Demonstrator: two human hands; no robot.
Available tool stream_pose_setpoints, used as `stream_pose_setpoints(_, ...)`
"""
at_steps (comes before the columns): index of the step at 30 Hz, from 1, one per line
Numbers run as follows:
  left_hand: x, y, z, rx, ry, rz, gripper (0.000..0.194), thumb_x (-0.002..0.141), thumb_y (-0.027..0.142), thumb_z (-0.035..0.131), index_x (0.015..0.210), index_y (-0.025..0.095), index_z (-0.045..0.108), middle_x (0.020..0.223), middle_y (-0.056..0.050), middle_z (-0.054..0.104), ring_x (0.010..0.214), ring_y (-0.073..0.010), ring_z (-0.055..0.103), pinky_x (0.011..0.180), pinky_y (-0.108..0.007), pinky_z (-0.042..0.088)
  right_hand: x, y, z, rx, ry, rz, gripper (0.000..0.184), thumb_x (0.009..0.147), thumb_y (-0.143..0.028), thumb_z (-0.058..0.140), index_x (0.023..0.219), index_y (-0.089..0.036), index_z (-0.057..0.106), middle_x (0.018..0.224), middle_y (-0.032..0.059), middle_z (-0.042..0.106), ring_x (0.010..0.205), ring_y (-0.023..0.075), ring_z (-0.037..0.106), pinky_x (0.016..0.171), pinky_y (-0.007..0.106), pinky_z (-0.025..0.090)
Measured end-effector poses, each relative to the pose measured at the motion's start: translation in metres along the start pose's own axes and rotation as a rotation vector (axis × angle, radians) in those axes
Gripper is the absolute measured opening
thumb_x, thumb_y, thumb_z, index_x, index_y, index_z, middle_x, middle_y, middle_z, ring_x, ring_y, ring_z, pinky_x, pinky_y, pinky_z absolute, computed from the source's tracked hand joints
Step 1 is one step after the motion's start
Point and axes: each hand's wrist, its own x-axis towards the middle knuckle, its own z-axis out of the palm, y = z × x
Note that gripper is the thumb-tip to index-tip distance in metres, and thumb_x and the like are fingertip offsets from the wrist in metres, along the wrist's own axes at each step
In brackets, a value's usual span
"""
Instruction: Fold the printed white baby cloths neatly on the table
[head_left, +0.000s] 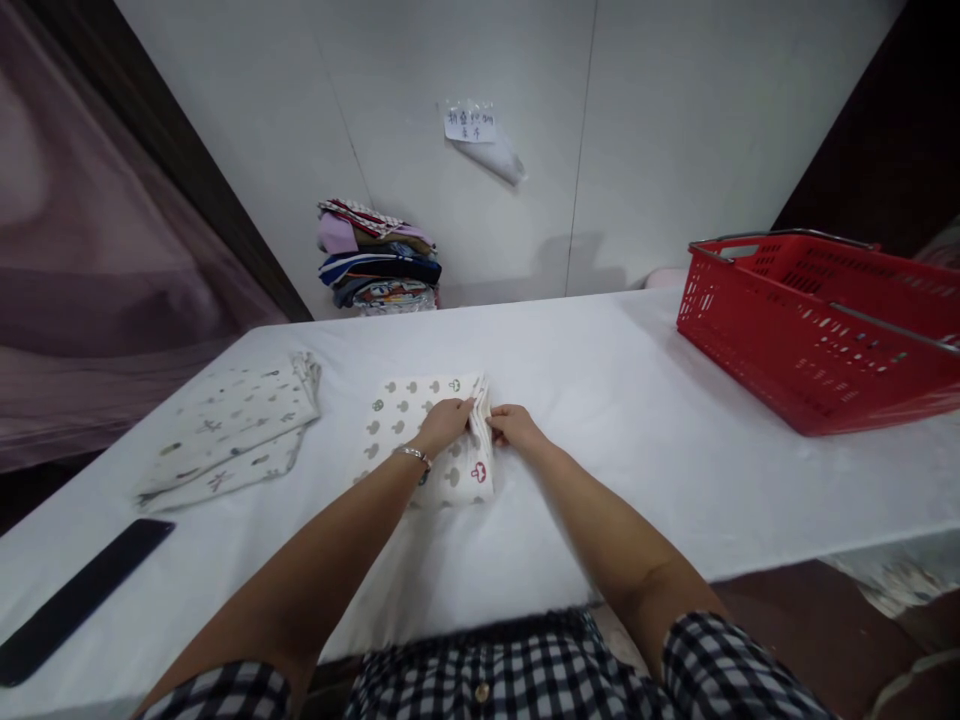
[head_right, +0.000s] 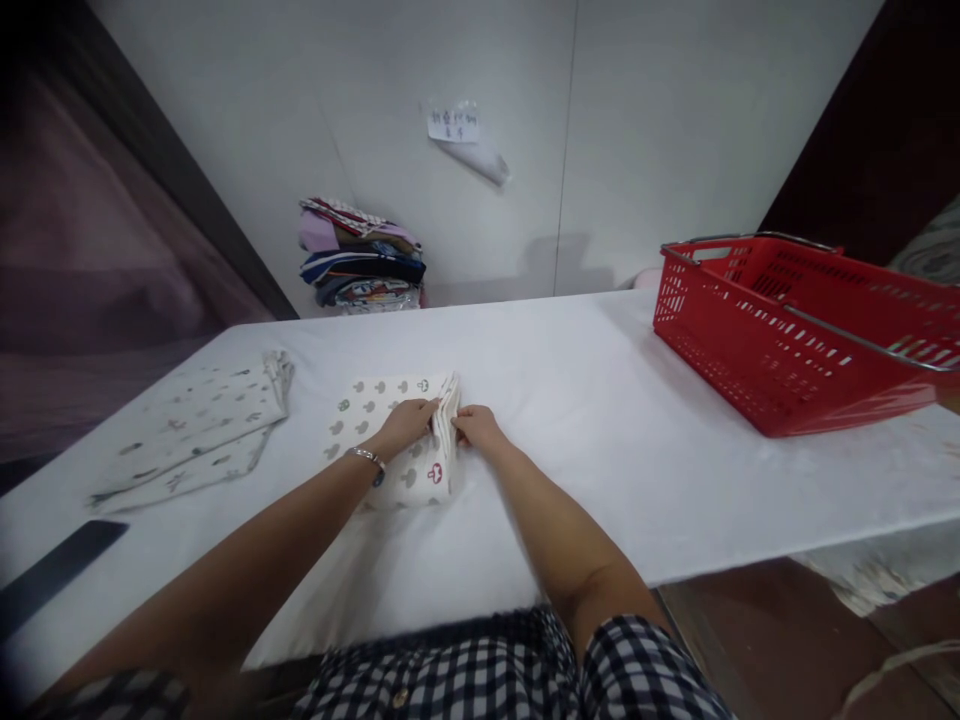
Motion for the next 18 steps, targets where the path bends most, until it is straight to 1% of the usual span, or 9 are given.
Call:
stream_pose_setpoints(5, -0.004, -0.002, 0.000, -0.018, 0.034, -0.005, 0.049, 0.088, 0.055, 0.034, 0.062, 0.018, 0.055, 0.066, -0.004, 0.065, 0.061, -0.0159, 0.057, 0.056, -0.026, 0.035, -0.003, -0.002, 0.001, 0.044, 0.007, -0.009, 0.007, 0.075, -0.011, 0.056, 0.078, -0.013, 0.062, 0.045, -0.0049, 0.054, 0.038, 0.0066, 0.047, 0.038, 0.015, 0.038)
stream_pose_setpoints(8, -0.008, 0.002, 0.000, 0.015, 0.061, -0.022, 0.044, 0.087, 0.051, 0.037, 0.064, 0.019, 0.056, 0.070, -0.004, 0.066, 0.064, -0.0160, 0.056, 0.056, -0.026, 0.033, -0.003, -0.002, 0.002, 0.067, 0.035, -0.012, 0.010, 0.075, -0.010, 0.055, 0.083, -0.012, 0.060, 0.045, -0.0050, 0.054, 0.038, 0.0072, 0.047, 0.037, 0.016, 0.037)
stream_pose_setpoints(10, -0.010, 0.004, 0.001, 0.032, 0.078, -0.043, 0.041, 0.087, 0.049, 0.037, 0.067, 0.019, 0.057, 0.075, -0.004, 0.067, 0.067, -0.0165, 0.057, 0.056, -0.026, 0.033, -0.003, -0.002, 0.002, 0.069, 0.062, -0.012, 0.019, 0.074, -0.009, 0.055, 0.093, -0.013, 0.057, 0.045, -0.0061, 0.054, 0.037, 0.0080, 0.048, 0.037, 0.016, 0.037)
stream_pose_setpoints(12, -0.011, 0.005, 0.001, 0.033, 0.092, -0.057, 0.043, 0.087, 0.051, 0.035, 0.069, 0.019, 0.058, 0.078, -0.004, 0.067, 0.069, -0.0172, 0.057, 0.056, -0.026, 0.032, -0.003, -0.001, 0.002, 0.068, 0.078, -0.017, 0.030, 0.073, -0.010, 0.057, 0.103, -0.014, 0.053, 0.045, -0.0074, 0.053, 0.038, 0.0089, 0.049, 0.038, 0.016, 0.039)
stream_pose_setpoints(14, -0.012, 0.005, 0.002, 0.034, 0.093, -0.055, 0.046, 0.088, 0.052, 0.032, 0.070, 0.019, 0.058, 0.079, -0.005, 0.067, 0.070, -0.0177, 0.057, 0.057, -0.026, 0.033, -0.002, -0.001, 0.002, 0.068, 0.073, -0.025, 0.036, 0.073, -0.012, 0.059, 0.107, -0.017, 0.050, 0.048, -0.0077, 0.054, 0.041, 0.0096, 0.051, 0.040, 0.017, 0.042)
stream_pose_setpoints(18, -0.012, 0.004, 0.003, 0.063, 0.081, -0.038, 0.044, 0.090, 0.048, 0.030, 0.074, 0.020, 0.060, 0.086, -0.006, 0.069, 0.077, -0.0193, 0.059, 0.061, -0.026, 0.035, -0.001, 0.000, 0.001, 0.069, 0.039, -0.016, 0.036, 0.077, -0.025, 0.062, 0.110, -0.019, 0.047, 0.056, -0.0056, 0.057, 0.047, 0.0109, 0.055, 0.043, 0.020, 0.047)
